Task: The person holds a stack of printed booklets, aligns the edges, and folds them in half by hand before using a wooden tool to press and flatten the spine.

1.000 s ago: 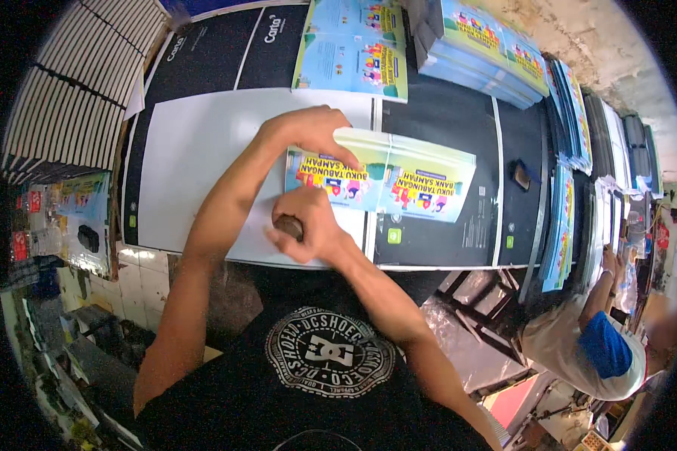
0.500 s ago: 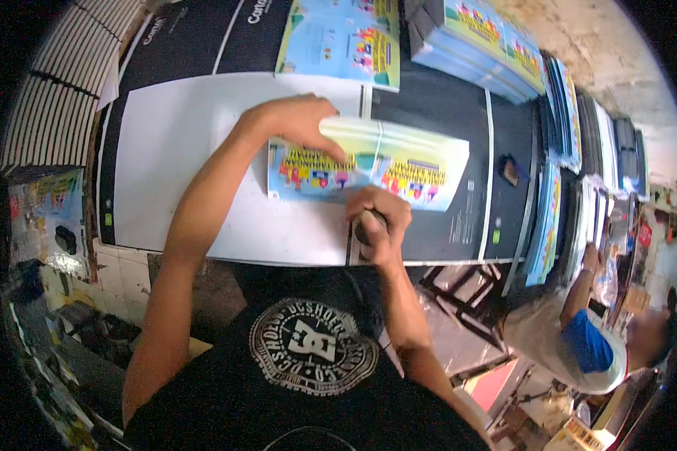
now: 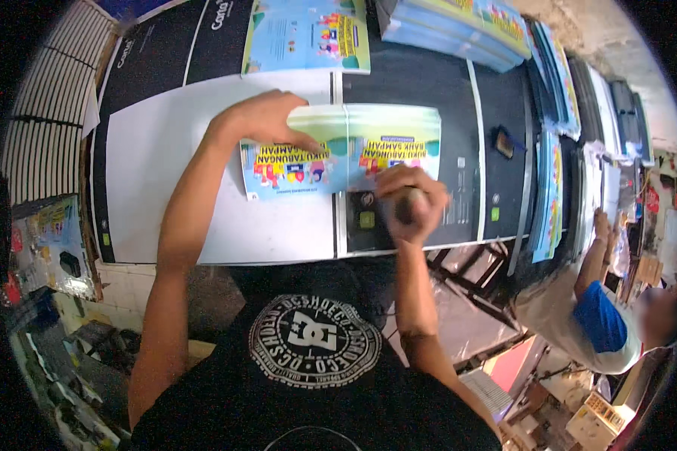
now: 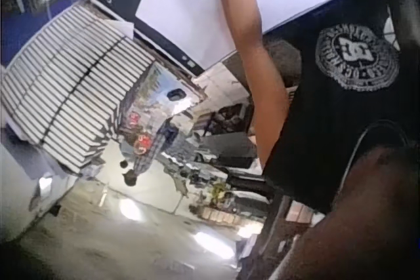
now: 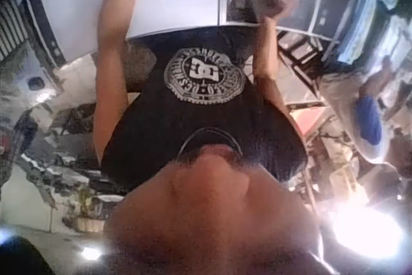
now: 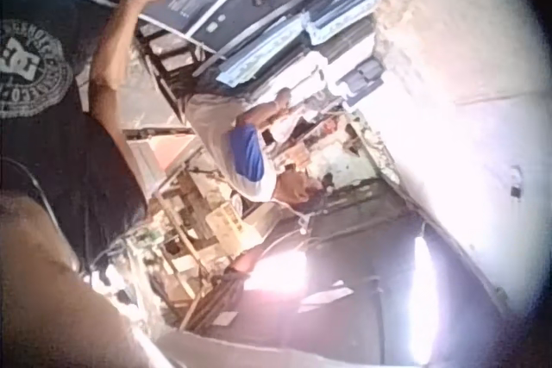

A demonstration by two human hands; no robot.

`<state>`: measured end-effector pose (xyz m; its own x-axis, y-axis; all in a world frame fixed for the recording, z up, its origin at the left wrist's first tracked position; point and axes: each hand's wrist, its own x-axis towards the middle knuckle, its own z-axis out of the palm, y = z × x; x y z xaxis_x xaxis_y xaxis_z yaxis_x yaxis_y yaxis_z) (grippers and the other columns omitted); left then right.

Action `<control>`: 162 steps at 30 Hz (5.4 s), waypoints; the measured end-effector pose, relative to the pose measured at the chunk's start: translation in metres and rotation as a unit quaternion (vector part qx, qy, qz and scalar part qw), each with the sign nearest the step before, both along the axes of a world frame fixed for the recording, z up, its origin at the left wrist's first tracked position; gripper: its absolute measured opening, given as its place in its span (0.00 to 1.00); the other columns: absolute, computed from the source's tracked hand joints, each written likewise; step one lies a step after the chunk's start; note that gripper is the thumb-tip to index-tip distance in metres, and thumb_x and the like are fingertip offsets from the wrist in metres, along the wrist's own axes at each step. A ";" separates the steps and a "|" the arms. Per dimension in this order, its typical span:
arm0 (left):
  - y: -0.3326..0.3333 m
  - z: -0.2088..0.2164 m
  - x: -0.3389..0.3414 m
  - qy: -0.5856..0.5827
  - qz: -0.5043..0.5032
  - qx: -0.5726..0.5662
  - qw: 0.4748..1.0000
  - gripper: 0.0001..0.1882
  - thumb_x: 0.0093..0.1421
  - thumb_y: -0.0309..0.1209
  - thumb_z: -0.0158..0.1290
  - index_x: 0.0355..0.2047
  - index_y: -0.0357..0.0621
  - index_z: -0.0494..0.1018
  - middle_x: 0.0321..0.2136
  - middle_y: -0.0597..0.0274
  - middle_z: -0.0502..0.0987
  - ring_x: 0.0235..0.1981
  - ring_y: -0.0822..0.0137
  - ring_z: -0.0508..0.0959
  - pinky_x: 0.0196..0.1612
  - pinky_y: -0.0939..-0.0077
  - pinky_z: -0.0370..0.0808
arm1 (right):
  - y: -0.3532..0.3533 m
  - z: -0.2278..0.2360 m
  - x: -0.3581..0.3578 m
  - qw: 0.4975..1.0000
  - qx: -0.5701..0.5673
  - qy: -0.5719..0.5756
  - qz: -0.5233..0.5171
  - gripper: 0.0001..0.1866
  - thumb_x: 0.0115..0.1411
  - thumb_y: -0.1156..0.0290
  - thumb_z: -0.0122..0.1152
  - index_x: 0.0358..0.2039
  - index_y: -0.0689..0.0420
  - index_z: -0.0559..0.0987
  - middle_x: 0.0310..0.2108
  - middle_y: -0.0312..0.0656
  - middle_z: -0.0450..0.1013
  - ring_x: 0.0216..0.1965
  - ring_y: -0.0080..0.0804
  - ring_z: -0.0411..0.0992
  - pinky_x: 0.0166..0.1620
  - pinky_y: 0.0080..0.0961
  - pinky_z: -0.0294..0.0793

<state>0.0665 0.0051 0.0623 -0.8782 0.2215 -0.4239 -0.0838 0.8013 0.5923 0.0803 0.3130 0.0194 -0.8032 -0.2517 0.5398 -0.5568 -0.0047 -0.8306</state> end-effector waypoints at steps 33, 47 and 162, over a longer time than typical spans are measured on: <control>-0.013 -0.018 -0.007 0.019 -0.008 0.035 0.999 0.37 0.52 0.62 0.64 0.46 0.40 0.82 0.37 0.50 0.84 0.39 0.57 0.84 0.44 0.67 0.78 | 0.085 0.038 -0.074 0.918 -0.202 -0.339 -0.041 0.17 0.75 0.60 0.44 0.35 0.58 0.75 0.30 0.44 0.73 0.35 0.38 0.73 0.50 0.42 0.74; -0.015 -0.011 -0.010 -0.002 0.009 0.054 0.998 0.37 0.52 0.63 0.64 0.44 0.38 0.83 0.36 0.49 0.85 0.37 0.61 0.85 0.40 0.69 0.79 | 0.057 0.012 -0.063 0.984 -0.115 -0.138 0.004 0.29 0.65 0.46 0.39 0.21 0.60 0.71 0.20 0.49 0.71 0.21 0.38 0.67 0.30 0.36 0.70; -0.055 -0.034 -0.014 0.000 -0.015 0.170 0.985 0.30 0.53 0.46 0.70 0.46 0.34 0.77 0.39 0.53 0.85 0.40 0.67 0.83 0.44 0.72 0.78 | -0.110 0.094 0.042 0.917 -0.156 0.021 0.367 0.21 0.60 0.53 0.57 0.24 0.61 0.75 0.20 0.44 0.74 0.20 0.41 0.71 0.31 0.39 0.74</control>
<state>0.0522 -0.0495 0.0281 -0.8691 0.3767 -0.3207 -0.0627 0.5591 0.8267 0.1225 0.2033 0.1132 -0.4565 -0.5432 0.7047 -0.3409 -0.6248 -0.7025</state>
